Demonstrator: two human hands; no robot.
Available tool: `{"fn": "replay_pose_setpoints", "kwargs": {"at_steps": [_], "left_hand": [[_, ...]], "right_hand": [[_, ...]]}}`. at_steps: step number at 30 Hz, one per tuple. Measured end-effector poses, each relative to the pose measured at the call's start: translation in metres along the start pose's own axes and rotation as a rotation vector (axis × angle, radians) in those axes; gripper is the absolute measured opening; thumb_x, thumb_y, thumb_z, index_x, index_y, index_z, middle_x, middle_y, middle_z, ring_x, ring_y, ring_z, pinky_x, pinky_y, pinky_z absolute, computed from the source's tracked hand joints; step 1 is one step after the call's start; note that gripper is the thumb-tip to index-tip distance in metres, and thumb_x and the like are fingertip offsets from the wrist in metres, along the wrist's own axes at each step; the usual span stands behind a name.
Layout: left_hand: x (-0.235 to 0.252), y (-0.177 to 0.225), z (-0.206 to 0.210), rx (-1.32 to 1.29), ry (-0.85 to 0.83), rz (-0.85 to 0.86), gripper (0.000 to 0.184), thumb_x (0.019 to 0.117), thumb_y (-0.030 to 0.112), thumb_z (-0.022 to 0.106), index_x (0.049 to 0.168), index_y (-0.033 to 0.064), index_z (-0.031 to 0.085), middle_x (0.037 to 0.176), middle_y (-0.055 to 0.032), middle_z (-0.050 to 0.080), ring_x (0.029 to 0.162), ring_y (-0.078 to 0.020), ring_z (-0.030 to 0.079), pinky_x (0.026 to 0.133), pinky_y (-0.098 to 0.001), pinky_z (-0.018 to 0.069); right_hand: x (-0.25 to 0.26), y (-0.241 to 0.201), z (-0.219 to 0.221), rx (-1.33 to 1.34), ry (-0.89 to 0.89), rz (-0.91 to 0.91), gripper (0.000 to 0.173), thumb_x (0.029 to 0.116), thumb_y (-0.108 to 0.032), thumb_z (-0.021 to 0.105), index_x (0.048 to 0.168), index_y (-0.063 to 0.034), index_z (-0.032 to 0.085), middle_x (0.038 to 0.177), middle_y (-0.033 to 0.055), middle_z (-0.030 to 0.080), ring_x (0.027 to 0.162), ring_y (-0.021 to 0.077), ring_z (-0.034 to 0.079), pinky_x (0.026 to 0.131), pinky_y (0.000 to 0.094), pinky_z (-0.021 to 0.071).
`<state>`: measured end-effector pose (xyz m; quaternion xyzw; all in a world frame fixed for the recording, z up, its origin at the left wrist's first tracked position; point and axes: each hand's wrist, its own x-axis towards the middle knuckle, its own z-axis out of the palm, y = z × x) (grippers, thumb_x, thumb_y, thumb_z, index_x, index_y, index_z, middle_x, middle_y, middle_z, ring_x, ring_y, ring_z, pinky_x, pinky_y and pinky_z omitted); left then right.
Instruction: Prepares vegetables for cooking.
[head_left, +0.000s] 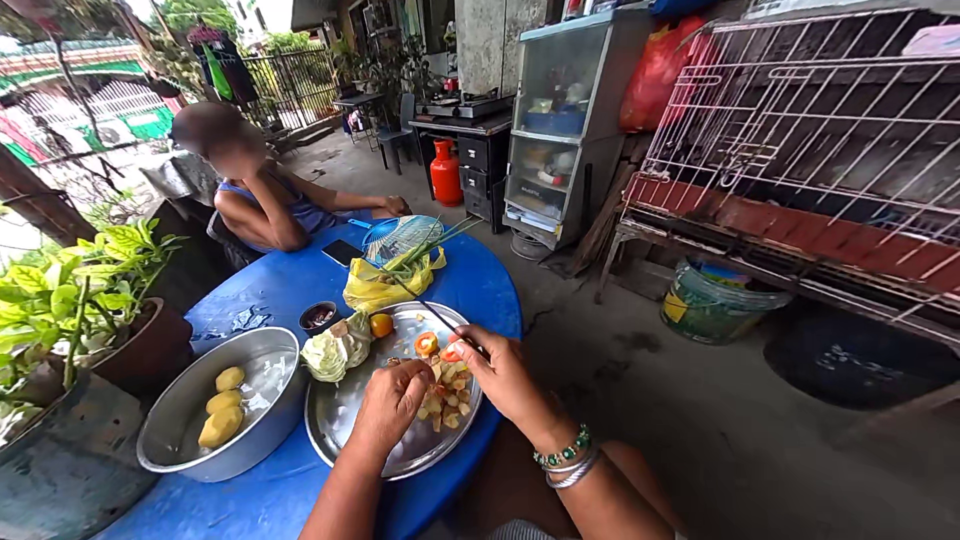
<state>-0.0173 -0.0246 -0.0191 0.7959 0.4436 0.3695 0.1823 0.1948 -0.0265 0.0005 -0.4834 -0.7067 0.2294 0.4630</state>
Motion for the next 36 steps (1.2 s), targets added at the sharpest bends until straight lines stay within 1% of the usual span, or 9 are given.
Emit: {"fn": "replay_pose_setpoints", "kwargs": {"at_steps": [5,12,14,17,20,24,27,30,36], "left_hand": [[0.002,-0.006,-0.009,-0.295,0.067,-0.102,0.030,0.1020,0.021,0.047,0.091,0.0058,0.070,0.075,0.0067,0.064,0.065,0.0011,0.058,0.061,-0.0192,0.0497],[-0.004,-0.007,-0.093,-0.114,0.165,-0.217,0.025,0.0980,0.024,0.060,0.109,0.0014,0.065,0.080,0.0026,0.063,0.068,-0.0022,0.058,0.066,-0.0241,0.0514],[-0.010,-0.012,-0.130,0.130,0.197,-0.297,0.030,0.0985,0.024,0.064,0.116,-0.0003,0.064,0.085,-0.0079,0.066,0.072,-0.0139,0.061,0.070,-0.0376,0.0534],[-0.024,-0.037,-0.178,0.433,0.171,-0.456,0.037,0.0987,0.025,0.066,0.122,-0.0041,0.064,0.109,-0.0288,0.067,0.101,-0.0453,0.065,0.091,-0.0680,0.0477],[-0.040,-0.057,-0.197,0.566,0.073,-0.649,0.038,0.0983,0.028,0.068,0.118,-0.0042,0.068,0.116,-0.0328,0.065,0.116,-0.0534,0.059,0.101,-0.0746,0.0393],[-0.051,-0.069,-0.190,0.616,-0.008,-0.723,0.030,0.1021,0.024,0.063,0.114,-0.0012,0.073,0.109,-0.0283,0.070,0.109,-0.0493,0.065,0.097,-0.0721,0.0437],[-0.049,-0.056,-0.177,0.520,0.149,-0.507,0.030,0.1039,0.019,0.057,0.119,-0.0043,0.069,0.116,-0.0296,0.068,0.114,-0.0497,0.063,0.100,-0.0706,0.0433],[-0.023,-0.029,-0.146,0.188,0.211,-0.310,0.037,0.1043,0.024,0.053,0.126,-0.0040,0.064,0.121,-0.0206,0.069,0.108,-0.0308,0.069,0.096,-0.0512,0.0544],[0.034,0.035,-0.038,-0.352,-0.251,-0.310,0.047,0.1109,0.030,0.033,0.137,-0.0013,0.056,0.120,-0.0118,0.070,0.099,-0.0174,0.071,0.087,-0.0371,0.0601]], "right_hand": [[0.000,0.004,-0.004,0.000,0.019,-0.008,0.029,0.1039,-0.025,0.052,0.116,-0.0103,0.074,0.099,0.0058,0.075,0.092,0.0147,0.070,0.085,0.0368,0.0557],[0.000,0.006,-0.008,0.000,-0.024,0.007,0.029,0.1047,-0.027,0.052,0.116,-0.0111,0.074,0.101,0.0060,0.075,0.092,0.0149,0.070,0.085,0.0382,0.0553],[-0.001,0.005,-0.009,0.003,-0.030,0.016,0.029,0.1048,-0.026,0.053,0.117,-0.0111,0.074,0.101,0.0059,0.075,0.093,0.0148,0.070,0.087,0.0380,0.0557],[-0.001,0.004,-0.011,0.012,-0.051,0.038,0.029,0.1051,-0.026,0.053,0.118,-0.0113,0.074,0.100,0.0066,0.074,0.091,0.0152,0.070,0.085,0.0380,0.0551],[0.000,0.003,-0.012,0.030,-0.093,0.053,0.030,0.1059,-0.028,0.051,0.120,-0.0113,0.073,0.102,0.0069,0.074,0.093,0.0157,0.069,0.086,0.0386,0.0547],[0.000,-0.003,-0.014,0.052,-0.134,0.042,0.033,0.1065,-0.027,0.049,0.121,-0.0094,0.072,0.102,0.0084,0.074,0.094,0.0170,0.069,0.087,0.0390,0.0540],[-0.001,-0.005,-0.014,0.110,-0.163,0.047,0.033,0.1069,-0.026,0.049,0.121,-0.0088,0.072,0.100,0.0069,0.073,0.086,0.0122,0.067,0.080,0.0329,0.0532],[-0.001,-0.007,-0.009,0.164,-0.180,0.056,0.032,0.1071,-0.027,0.049,0.122,-0.0097,0.071,0.098,0.0038,0.071,0.073,0.0060,0.061,0.067,0.0253,0.0507],[-0.002,-0.007,0.004,0.132,-0.068,-0.011,0.036,0.1053,-0.026,0.053,0.135,-0.0099,0.065,0.089,0.0060,0.069,0.067,0.0107,0.059,0.064,0.0291,0.0507]]}}
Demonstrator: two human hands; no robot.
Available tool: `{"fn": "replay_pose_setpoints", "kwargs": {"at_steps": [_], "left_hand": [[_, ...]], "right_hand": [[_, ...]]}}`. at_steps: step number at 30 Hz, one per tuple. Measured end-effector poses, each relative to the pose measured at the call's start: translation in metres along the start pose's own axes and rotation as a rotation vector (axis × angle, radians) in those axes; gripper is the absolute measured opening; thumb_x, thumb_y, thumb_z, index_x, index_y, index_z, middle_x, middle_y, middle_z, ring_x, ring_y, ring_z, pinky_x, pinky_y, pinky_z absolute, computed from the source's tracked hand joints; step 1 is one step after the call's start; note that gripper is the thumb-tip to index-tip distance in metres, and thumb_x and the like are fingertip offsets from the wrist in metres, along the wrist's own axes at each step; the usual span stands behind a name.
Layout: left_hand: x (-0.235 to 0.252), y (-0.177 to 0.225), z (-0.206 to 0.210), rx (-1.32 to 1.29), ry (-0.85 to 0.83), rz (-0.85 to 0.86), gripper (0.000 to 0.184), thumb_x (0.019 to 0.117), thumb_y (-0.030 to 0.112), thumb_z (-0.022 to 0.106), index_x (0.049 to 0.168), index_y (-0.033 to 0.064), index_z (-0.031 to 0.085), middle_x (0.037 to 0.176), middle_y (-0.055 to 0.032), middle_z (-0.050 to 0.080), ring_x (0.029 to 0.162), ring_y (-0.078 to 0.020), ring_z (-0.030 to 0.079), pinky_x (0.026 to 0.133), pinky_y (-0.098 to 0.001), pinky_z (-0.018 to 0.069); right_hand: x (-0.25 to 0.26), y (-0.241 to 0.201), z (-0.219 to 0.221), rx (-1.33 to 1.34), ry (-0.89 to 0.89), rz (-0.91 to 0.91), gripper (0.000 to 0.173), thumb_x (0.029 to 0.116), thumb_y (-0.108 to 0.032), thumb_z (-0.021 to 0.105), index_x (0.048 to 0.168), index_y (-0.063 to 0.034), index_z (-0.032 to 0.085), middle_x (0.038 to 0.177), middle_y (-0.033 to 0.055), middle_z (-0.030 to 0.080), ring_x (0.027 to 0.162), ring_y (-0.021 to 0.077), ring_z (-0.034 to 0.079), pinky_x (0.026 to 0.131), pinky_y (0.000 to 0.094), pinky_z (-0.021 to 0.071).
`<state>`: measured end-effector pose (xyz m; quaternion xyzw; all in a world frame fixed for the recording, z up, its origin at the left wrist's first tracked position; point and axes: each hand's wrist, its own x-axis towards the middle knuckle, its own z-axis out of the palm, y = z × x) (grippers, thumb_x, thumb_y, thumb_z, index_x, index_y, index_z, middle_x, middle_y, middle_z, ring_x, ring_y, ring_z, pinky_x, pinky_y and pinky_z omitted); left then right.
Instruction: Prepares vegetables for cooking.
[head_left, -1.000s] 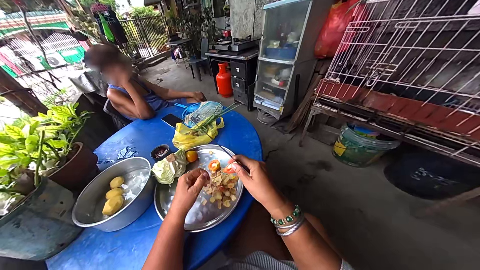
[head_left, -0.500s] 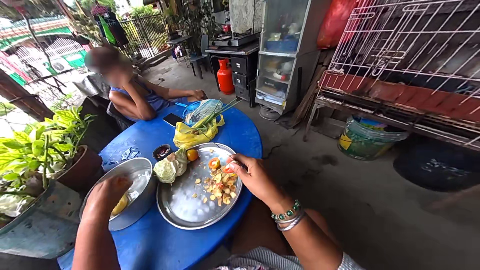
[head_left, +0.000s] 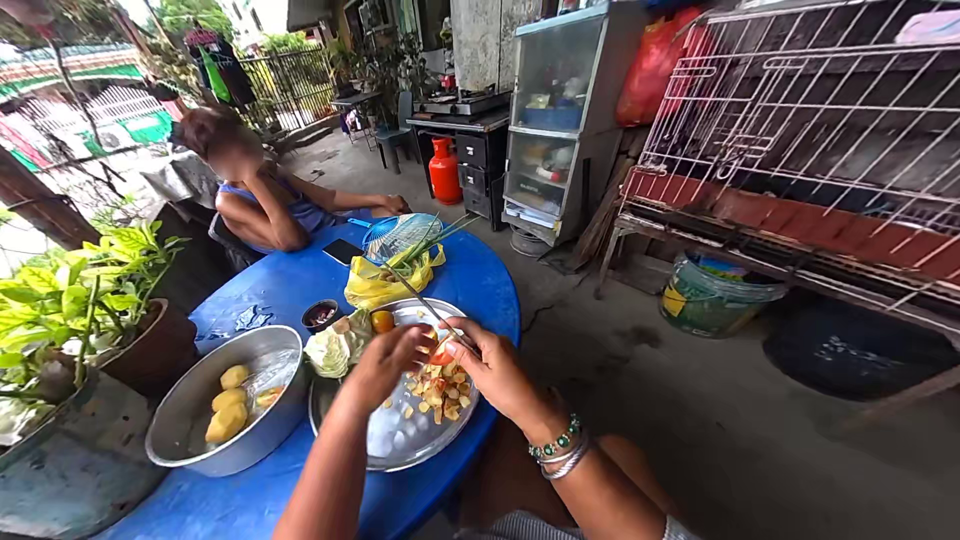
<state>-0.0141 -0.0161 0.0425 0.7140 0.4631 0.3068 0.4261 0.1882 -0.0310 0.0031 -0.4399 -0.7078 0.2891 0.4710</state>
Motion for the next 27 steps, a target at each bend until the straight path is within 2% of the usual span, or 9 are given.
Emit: {"fn": "replay_pose_setpoints", "kwargs": {"at_steps": [2,4,8,11,14,18,21,24,27], "left_hand": [[0.008,-0.002,0.021,-0.150,-0.104,-0.018,0.047,0.1121,0.030,0.029,0.133,-0.0031,0.056,0.110,-0.0113,0.072,0.090,-0.0168,0.074,0.082,-0.0353,0.0630],[0.011,-0.007,0.031,-0.343,-0.136,-0.015,0.039,0.1116,0.024,0.033,0.125,-0.0034,0.058,0.102,-0.0089,0.073,0.086,-0.0162,0.074,0.081,-0.0334,0.0636],[0.007,-0.021,0.034,-0.589,-0.057,0.013,0.020,0.1058,0.008,0.048,0.117,-0.0032,0.061,0.097,-0.0086,0.074,0.086,-0.0159,0.074,0.082,-0.0323,0.0627],[0.005,-0.031,0.031,-0.646,0.025,0.036,0.012,0.0999,0.001,0.057,0.110,-0.0018,0.061,0.092,-0.0067,0.073,0.081,-0.0137,0.073,0.077,-0.0298,0.0624],[0.004,-0.041,0.025,-0.664,0.074,0.068,0.018,0.0952,0.000,0.062,0.113,-0.0002,0.058,0.090,-0.0061,0.073,0.076,-0.0112,0.070,0.070,-0.0252,0.0589],[0.002,-0.041,0.019,-0.752,0.115,0.048,0.018,0.1003,0.001,0.054,0.117,-0.0021,0.059,0.089,-0.0067,0.071,0.073,-0.0108,0.068,0.070,-0.0248,0.0588],[0.001,-0.039,0.019,-0.828,0.168,0.024,0.015,0.1044,0.002,0.048,0.110,-0.0010,0.062,0.087,-0.0072,0.071,0.072,-0.0103,0.067,0.071,-0.0243,0.0587],[0.000,-0.038,0.025,-0.922,0.221,0.010,0.022,0.1051,-0.001,0.041,0.119,-0.0002,0.059,0.089,-0.0068,0.071,0.070,-0.0092,0.066,0.069,-0.0230,0.0582],[-0.001,-0.035,0.033,-0.930,0.260,0.051,0.024,0.1058,0.001,0.041,0.123,0.0005,0.057,0.099,-0.0077,0.071,0.078,-0.0098,0.067,0.073,-0.0233,0.0575]], "right_hand": [[0.001,0.002,0.002,-0.121,0.073,-0.042,0.034,0.1042,-0.025,0.053,0.131,-0.0087,0.067,0.087,0.0098,0.072,0.073,0.0202,0.067,0.070,0.0407,0.0554],[0.002,0.003,0.001,-0.240,0.096,-0.054,0.032,0.1036,-0.024,0.054,0.127,-0.0087,0.069,0.089,0.0118,0.073,0.079,0.0265,0.070,0.074,0.0474,0.0570],[0.002,0.004,0.006,-0.342,0.085,-0.101,0.027,0.1013,-0.019,0.058,0.122,-0.0084,0.072,0.094,0.0117,0.075,0.083,0.0270,0.073,0.076,0.0470,0.0584],[0.001,0.001,0.014,-0.349,0.084,-0.147,0.030,0.0982,-0.015,0.062,0.125,-0.0107,0.074,0.097,0.0123,0.076,0.087,0.0267,0.074,0.080,0.0457,0.0594],[0.003,0.001,0.018,-0.382,0.097,-0.132,0.036,0.0986,-0.025,0.064,0.132,-0.0174,0.072,0.094,0.0119,0.075,0.081,0.0267,0.072,0.074,0.0464,0.0587],[0.000,0.003,0.014,-0.385,0.091,-0.078,0.057,0.1005,-0.059,0.051,0.143,-0.0235,0.064,0.098,0.0105,0.075,0.083,0.0256,0.072,0.071,0.0481,0.0572],[-0.007,0.003,0.011,-0.476,0.120,-0.110,0.052,0.1029,-0.059,0.045,0.140,-0.0297,0.066,0.085,0.0090,0.070,0.070,0.0232,0.067,0.060,0.0430,0.0538],[-0.015,0.006,0.011,-0.575,0.140,-0.171,0.053,0.1015,-0.062,0.044,0.140,-0.0343,0.066,0.076,0.0077,0.064,0.060,0.0217,0.061,0.052,0.0393,0.0501],[-0.020,0.010,0.014,-0.628,0.153,-0.224,0.052,0.1008,-0.063,0.044,0.140,-0.0353,0.065,0.073,0.0068,0.060,0.059,0.0215,0.059,0.051,0.0374,0.0481]]}}
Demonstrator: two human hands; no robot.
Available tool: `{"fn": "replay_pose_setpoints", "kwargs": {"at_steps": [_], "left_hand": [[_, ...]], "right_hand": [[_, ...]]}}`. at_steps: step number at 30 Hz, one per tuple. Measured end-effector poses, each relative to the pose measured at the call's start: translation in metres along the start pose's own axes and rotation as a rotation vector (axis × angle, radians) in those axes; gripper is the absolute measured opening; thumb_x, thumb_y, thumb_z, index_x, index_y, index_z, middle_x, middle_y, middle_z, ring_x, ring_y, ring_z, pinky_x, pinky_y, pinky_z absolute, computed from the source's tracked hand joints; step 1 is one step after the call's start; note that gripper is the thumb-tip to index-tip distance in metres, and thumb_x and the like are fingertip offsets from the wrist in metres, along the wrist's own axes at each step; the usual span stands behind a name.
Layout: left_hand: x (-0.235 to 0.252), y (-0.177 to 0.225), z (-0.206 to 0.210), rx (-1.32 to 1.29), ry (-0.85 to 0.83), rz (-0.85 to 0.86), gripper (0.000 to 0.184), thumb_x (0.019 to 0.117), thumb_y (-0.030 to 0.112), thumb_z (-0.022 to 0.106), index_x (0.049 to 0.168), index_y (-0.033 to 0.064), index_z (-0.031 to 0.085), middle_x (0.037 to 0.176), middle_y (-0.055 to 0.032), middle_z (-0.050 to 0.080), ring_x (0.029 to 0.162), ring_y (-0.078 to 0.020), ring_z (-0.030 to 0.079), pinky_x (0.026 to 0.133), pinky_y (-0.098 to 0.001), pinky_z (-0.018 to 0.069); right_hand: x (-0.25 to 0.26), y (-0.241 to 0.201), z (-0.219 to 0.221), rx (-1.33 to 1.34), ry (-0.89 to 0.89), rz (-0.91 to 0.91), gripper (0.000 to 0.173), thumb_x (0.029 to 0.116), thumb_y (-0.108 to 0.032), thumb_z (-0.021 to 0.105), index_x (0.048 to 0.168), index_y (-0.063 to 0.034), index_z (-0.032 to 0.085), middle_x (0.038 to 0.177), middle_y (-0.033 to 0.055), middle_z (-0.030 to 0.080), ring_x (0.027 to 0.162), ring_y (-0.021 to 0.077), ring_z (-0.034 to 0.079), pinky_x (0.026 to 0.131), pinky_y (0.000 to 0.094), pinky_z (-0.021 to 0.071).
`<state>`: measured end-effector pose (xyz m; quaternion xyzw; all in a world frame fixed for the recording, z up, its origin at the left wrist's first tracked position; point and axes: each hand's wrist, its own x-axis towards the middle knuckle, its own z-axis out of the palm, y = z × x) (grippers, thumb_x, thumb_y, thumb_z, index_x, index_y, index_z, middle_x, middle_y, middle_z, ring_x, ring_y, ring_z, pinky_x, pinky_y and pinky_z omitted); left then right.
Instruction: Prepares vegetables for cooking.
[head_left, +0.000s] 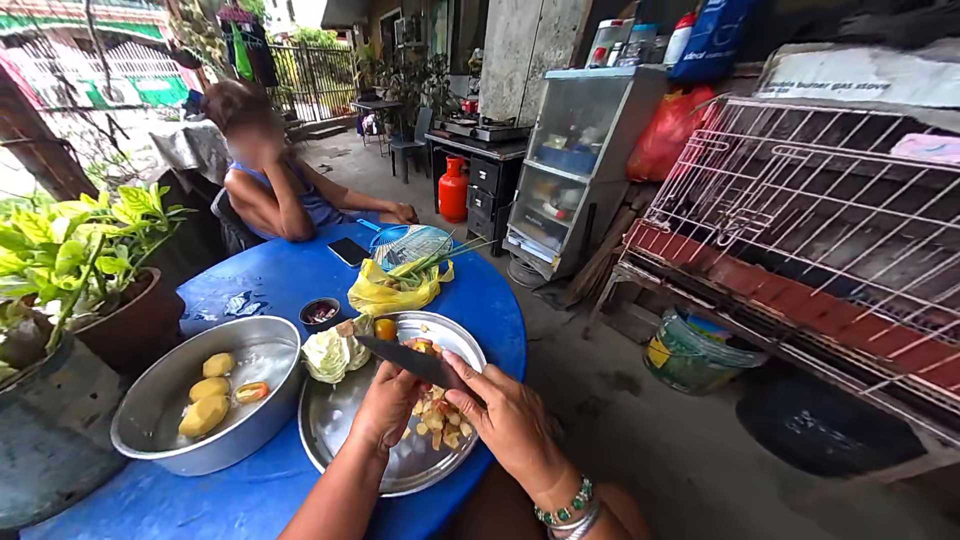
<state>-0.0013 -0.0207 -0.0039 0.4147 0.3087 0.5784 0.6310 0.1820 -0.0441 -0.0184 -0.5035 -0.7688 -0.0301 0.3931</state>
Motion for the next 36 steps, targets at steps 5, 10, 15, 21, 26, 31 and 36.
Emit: {"fn": "replay_pose_setpoints", "kwargs": {"at_steps": [5,10,15,21,26,31,36], "left_hand": [[-0.005,-0.002,0.008,0.011,0.005,0.035,0.023,0.1057,0.002,0.041,0.124,0.0028,0.055,0.102,-0.0055,0.070,0.085,-0.0095,0.068,0.079,-0.0244,0.0579],[-0.008,-0.002,0.010,0.014,0.013,0.051,0.023,0.1064,0.003,0.041,0.123,0.0033,0.056,0.100,-0.0047,0.070,0.083,-0.0083,0.068,0.077,-0.0229,0.0578],[-0.008,-0.006,0.010,0.083,-0.014,0.125,0.024,0.1069,0.005,0.040,0.125,0.0037,0.056,0.097,-0.0019,0.069,0.079,-0.0056,0.065,0.077,-0.0210,0.0564],[-0.007,-0.011,0.008,0.164,-0.032,0.204,0.024,0.1070,0.005,0.039,0.126,0.0022,0.054,0.101,-0.0019,0.069,0.087,-0.0078,0.067,0.085,-0.0257,0.0579],[-0.007,-0.016,0.006,0.231,-0.038,0.203,0.025,0.1071,0.006,0.039,0.127,0.0016,0.053,0.099,-0.0016,0.068,0.086,-0.0076,0.067,0.084,-0.0255,0.0572],[-0.012,-0.025,0.012,0.436,-0.204,0.215,0.021,0.1071,0.009,0.041,0.118,0.0008,0.057,0.089,0.0013,0.064,0.079,-0.0052,0.063,0.077,-0.0233,0.0557],[-0.010,-0.017,0.015,0.321,-0.139,0.097,0.025,0.1081,0.013,0.041,0.121,-0.0011,0.057,0.094,-0.0038,0.066,0.073,-0.0068,0.060,0.067,-0.0210,0.0520]], "right_hand": [[-0.002,-0.001,0.003,-0.039,0.062,-0.023,0.049,0.1018,-0.060,0.044,0.139,-0.0364,0.066,0.072,0.0062,0.058,0.055,0.0195,0.056,0.047,0.0344,0.0450],[-0.001,-0.004,0.003,-0.055,0.072,-0.024,0.047,0.1025,-0.058,0.044,0.138,-0.0382,0.067,0.073,0.0051,0.058,0.054,0.0179,0.056,0.046,0.0330,0.0436],[0.000,-0.006,0.003,-0.043,0.072,-0.018,0.047,0.1035,-0.058,0.041,0.139,-0.0392,0.066,0.071,0.0044,0.057,0.054,0.0173,0.055,0.045,0.0329,0.0428],[0.000,-0.008,0.002,-0.081,0.103,-0.022,0.047,0.1036,-0.059,0.040,0.139,-0.0409,0.065,0.070,0.0031,0.056,0.053,0.0167,0.054,0.044,0.0320,0.0410],[0.001,-0.009,0.002,-0.086,0.105,-0.012,0.046,0.1036,-0.058,0.040,0.139,-0.0419,0.065,0.070,0.0033,0.056,0.052,0.0168,0.053,0.044,0.0318,0.0404],[0.007,-0.007,0.002,-0.071,0.139,0.017,0.048,0.1047,-0.057,0.040,0.139,-0.0373,0.066,0.071,0.0051,0.057,0.052,0.0183,0.054,0.044,0.0331,0.0420],[0.015,0.006,-0.005,0.045,0.124,0.067,0.050,0.1063,-0.054,0.040,0.144,-0.0309,0.063,0.075,0.0064,0.062,0.058,0.0200,0.059,0.050,0.0363,0.0485]]}}
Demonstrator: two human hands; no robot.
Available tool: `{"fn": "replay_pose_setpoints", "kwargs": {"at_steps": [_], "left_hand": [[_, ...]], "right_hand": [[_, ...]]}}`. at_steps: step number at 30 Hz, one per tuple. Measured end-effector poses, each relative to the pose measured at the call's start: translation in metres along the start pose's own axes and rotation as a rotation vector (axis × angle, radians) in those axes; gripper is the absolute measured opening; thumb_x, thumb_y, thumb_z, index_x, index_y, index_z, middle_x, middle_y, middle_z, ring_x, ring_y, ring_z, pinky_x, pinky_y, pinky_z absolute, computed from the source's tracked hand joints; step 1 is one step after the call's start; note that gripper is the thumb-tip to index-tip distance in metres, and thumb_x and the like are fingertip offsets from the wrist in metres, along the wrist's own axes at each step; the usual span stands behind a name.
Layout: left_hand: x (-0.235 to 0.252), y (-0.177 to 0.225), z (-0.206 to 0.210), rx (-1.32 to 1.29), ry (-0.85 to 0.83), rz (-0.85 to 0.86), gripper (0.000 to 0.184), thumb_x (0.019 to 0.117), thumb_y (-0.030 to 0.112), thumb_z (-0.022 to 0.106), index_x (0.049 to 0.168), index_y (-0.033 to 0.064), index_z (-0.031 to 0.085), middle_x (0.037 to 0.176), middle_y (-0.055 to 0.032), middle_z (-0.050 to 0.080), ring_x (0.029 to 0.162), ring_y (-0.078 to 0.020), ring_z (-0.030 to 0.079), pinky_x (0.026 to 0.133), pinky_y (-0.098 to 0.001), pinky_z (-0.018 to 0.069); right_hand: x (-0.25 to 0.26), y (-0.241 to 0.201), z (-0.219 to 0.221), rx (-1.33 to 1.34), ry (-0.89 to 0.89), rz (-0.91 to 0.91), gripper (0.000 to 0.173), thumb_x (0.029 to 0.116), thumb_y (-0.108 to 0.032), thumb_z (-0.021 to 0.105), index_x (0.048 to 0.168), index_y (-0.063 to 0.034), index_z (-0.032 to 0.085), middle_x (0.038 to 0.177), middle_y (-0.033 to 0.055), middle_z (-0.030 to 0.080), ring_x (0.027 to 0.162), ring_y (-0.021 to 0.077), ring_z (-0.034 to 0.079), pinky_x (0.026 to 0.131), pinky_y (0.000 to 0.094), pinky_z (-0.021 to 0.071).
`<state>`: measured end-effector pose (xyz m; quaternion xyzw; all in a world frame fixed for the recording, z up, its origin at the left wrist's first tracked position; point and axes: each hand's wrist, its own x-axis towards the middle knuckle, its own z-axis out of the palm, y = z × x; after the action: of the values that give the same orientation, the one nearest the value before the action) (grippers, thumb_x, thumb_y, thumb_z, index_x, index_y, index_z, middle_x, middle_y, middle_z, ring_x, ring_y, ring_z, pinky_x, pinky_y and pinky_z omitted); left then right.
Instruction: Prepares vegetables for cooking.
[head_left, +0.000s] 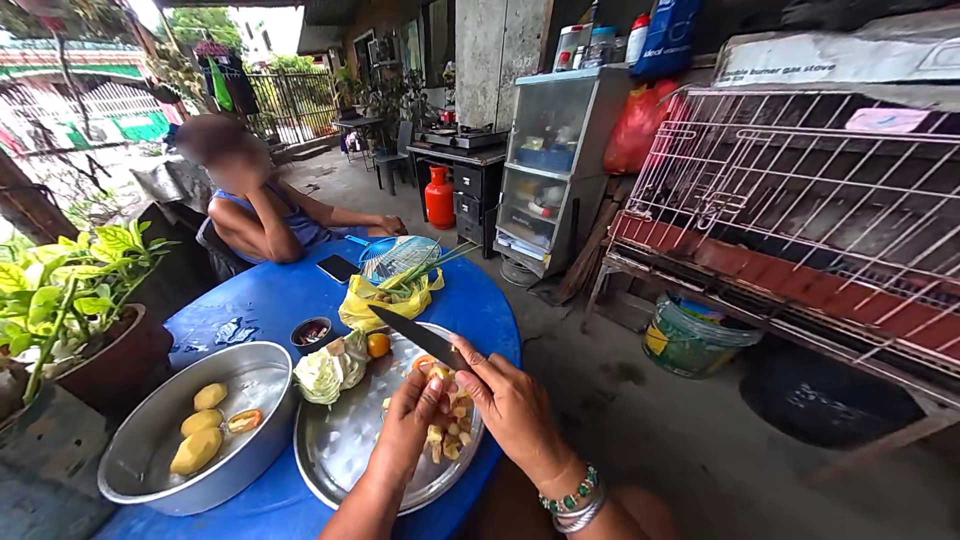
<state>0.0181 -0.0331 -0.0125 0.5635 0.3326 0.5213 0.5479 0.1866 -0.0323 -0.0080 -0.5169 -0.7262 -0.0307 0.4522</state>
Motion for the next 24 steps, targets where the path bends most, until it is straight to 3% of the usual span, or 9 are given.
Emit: {"fn": "replay_pose_setpoints", "kwargs": {"at_steps": [3,7,9,11,14,16,18,20,24], "left_hand": [[0.003,0.010,-0.007,-0.125,0.123,-0.112,0.031,0.1096,0.012,0.034,0.130,-0.0040,0.051,0.104,-0.0112,0.071,0.078,-0.0106,0.066,0.070,-0.0227,0.0557],[0.006,0.012,-0.012,-0.286,0.189,-0.117,0.039,0.1078,0.007,0.024,0.133,-0.0084,0.049,0.109,-0.0175,0.070,0.091,-0.0200,0.072,0.084,-0.0312,0.0608],[0.007,0.015,-0.013,-0.339,0.205,-0.146,0.037,0.1057,0.000,0.026,0.135,-0.0080,0.046,0.112,-0.0192,0.068,0.094,-0.0236,0.073,0.086,-0.0347,0.0619],[0.008,0.016,-0.013,-0.354,0.208,-0.163,0.040,0.1027,-0.007,0.029,0.140,-0.0066,0.044,0.114,-0.0192,0.067,0.095,-0.0251,0.073,0.086,-0.0369,0.0622],[0.008,0.015,-0.015,-0.339,0.197,-0.153,0.042,0.0975,-0.012,0.033,0.138,-0.0080,0.045,0.112,-0.0190,0.068,0.094,-0.0255,0.073,0.086,-0.0387,0.0624],[0.008,0.015,-0.016,-0.326,0.189,-0.142,0.041,0.0957,-0.014,0.036,0.135,-0.0083,0.047,0.109,-0.0185,0.069,0.093,-0.0253,0.073,0.086,-0.0387,0.0627],[0.009,0.015,-0.017,-0.303,0.178,-0.119,0.040,0.0938,-0.015,0.038,0.132,-0.0080,0.050,0.108,-0.0179,0.070,0.092,-0.0247,0.074,0.085,-0.0382,0.0628],[0.008,0.014,-0.018,-0.263,0.165,-0.108,0.040,0.0929,-0.016,0.042,0.131,-0.0078,0.053,0.108,-0.0171,0.070,0.092,-0.0239,0.073,0.086,-0.0376,0.0624],[0.007,0.009,-0.016,-0.105,0.105,-0.072,0.042,0.0892,-0.016,0.053,0.130,-0.0080,0.059,0.113,-0.0149,0.072,0.096,-0.0199,0.073,0.087,-0.0330,0.0612]], "right_hand": [[0.000,0.006,-0.001,0.155,-0.109,0.029,0.050,0.1083,-0.050,0.039,0.151,-0.0280,0.056,0.086,0.0089,0.070,0.069,0.0224,0.065,0.062,0.0417,0.0552],[-0.005,0.009,0.003,0.313,-0.166,0.021,0.044,0.1099,-0.042,0.041,0.147,-0.0264,0.060,0.101,0.0078,0.075,0.081,0.0177,0.069,0.075,0.0376,0.0569],[-0.006,0.007,0.002,0.336,-0.198,0.035,0.045,0.1101,-0.041,0.041,0.144,-0.0208,0.062,0.108,0.0079,0.076,0.091,0.0167,0.072,0.083,0.0370,0.0577],[-0.007,0.005,0.001,0.323,-0.219,0.060,0.048,0.1096,-0.042,0.041,0.139,-0.0145,0.067,0.103,0.0101,0.075,0.091,0.0195,0.072,0.082,0.0396,0.0573],[-0.006,0.005,0.001,0.320,-0.275,0.088,0.051,0.1087,-0.044,0.042,0.133,-0.0093,0.070,0.106,0.0106,0.076,0.096,0.0200,0.073,0.088,0.0418,0.0571],[-0.006,0.005,0.001,0.342,-0.292,0.100,0.050,0.1092,-0.044,0.041,0.134,-0.0093,0.069,0.101,0.0094,0.076,0.088,0.0175,0.071,0.082,0.0387,0.0574],[-0.006,0.007,0.004,0.399,-0.299,0.113,0.049,0.1100,-0.042,0.040,0.139,-0.0115,0.066,0.085,0.0061,0.070,0.070,0.0131,0.063,0.069,0.0320,0.0543],[-0.005,0.006,0.006,0.468,-0.301,0.123,0.047,0.1104,-0.040,0.041,0.141,-0.0130,0.064,0.079,0.0029,0.065,0.063,0.0093,0.057,0.062,0.0272,0.0505],[0.000,-0.002,0.006,0.566,-0.291,0.178,0.048,0.1081,-0.043,0.046,0.138,-0.0106,0.066,0.102,0.0055,0.070,0.071,0.0047,0.057,0.065,0.0224,0.0492]]}}
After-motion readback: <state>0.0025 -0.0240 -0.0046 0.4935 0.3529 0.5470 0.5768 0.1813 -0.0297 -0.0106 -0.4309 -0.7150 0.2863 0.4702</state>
